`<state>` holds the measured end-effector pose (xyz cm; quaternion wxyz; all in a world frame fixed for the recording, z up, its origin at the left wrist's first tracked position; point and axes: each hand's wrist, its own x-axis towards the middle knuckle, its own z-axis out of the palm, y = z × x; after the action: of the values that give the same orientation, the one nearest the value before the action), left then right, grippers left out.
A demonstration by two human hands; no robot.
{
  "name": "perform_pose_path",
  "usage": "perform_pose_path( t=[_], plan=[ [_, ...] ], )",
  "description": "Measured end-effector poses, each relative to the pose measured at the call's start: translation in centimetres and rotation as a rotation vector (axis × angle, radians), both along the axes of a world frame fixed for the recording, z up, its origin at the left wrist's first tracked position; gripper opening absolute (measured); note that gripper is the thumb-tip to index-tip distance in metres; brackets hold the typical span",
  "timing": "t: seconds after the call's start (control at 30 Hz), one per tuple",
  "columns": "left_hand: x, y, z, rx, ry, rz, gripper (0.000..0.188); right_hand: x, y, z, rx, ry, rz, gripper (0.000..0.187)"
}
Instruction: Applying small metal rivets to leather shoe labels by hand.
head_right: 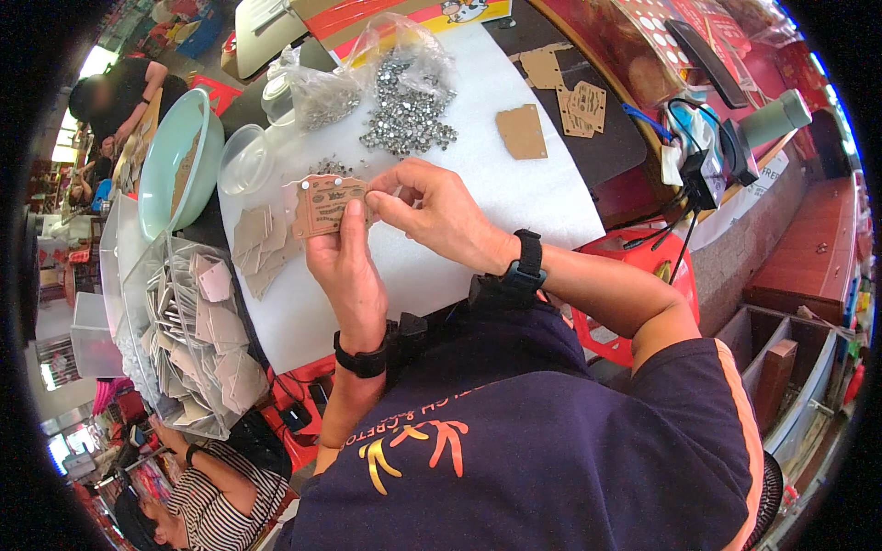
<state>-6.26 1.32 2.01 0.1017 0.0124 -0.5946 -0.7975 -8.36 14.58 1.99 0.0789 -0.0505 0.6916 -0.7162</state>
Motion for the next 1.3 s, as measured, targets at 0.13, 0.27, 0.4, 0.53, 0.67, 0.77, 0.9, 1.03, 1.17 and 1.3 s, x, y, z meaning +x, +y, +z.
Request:
perform_pose_path(
  t=[0.13,0.27,0.4,0.53,0.67,0.77,0.9,1.03,1.17,1.3],
  plan=[
    [-0.1,0.0,-0.1,0.094,0.012,-0.031,0.034,-0.3,0.0,-1.2,-0.017,0.128,-0.020,0.020],
    [0.0,0.1,-0.2,0.104,-0.049,-0.036,0.029,-0.4,0.2,-1.2,0.015,0.190,-0.027,0.019],
    [0.4,-0.1,0.0,0.074,-0.056,-0.055,0.030,-0.3,0.4,0.4,-0.024,0.043,0.055,0.018],
    [0.5,-0.1,-0.2,0.067,-0.061,-0.073,0.031,-0.6,0.8,0.2,0.076,-0.080,0.160,0.021],
    [0.5,-0.3,-0.9,0.035,-0.074,-0.085,0.031,-0.8,0.7,-0.2,0.038,-0.078,0.169,0.024],
    [0.4,-0.4,-0.9,0.018,-0.065,-0.099,0.030,-1.0,0.7,-0.4,0.053,-0.072,0.195,0.021],
    [-0.1,-0.4,-1.5,0.050,-0.088,-0.096,0.027,-1.2,1.0,-0.2,0.073,-0.086,0.215,0.021],
    [-0.6,-1.3,-1.5,0.084,-0.097,-0.197,0.029,-1.9,2.1,1.1,0.070,-0.110,0.295,0.022],
    [-0.3,-1.7,-0.7,0.072,-0.167,-0.295,0.023,-3.1,4.2,2.6,0.191,-0.119,0.426,0.029],
    [0.0,-2.5,-1.6,0.244,-0.199,-0.318,0.016,-4.8,5.7,6.2,0.360,-0.135,0.527,0.029]
  ],
)
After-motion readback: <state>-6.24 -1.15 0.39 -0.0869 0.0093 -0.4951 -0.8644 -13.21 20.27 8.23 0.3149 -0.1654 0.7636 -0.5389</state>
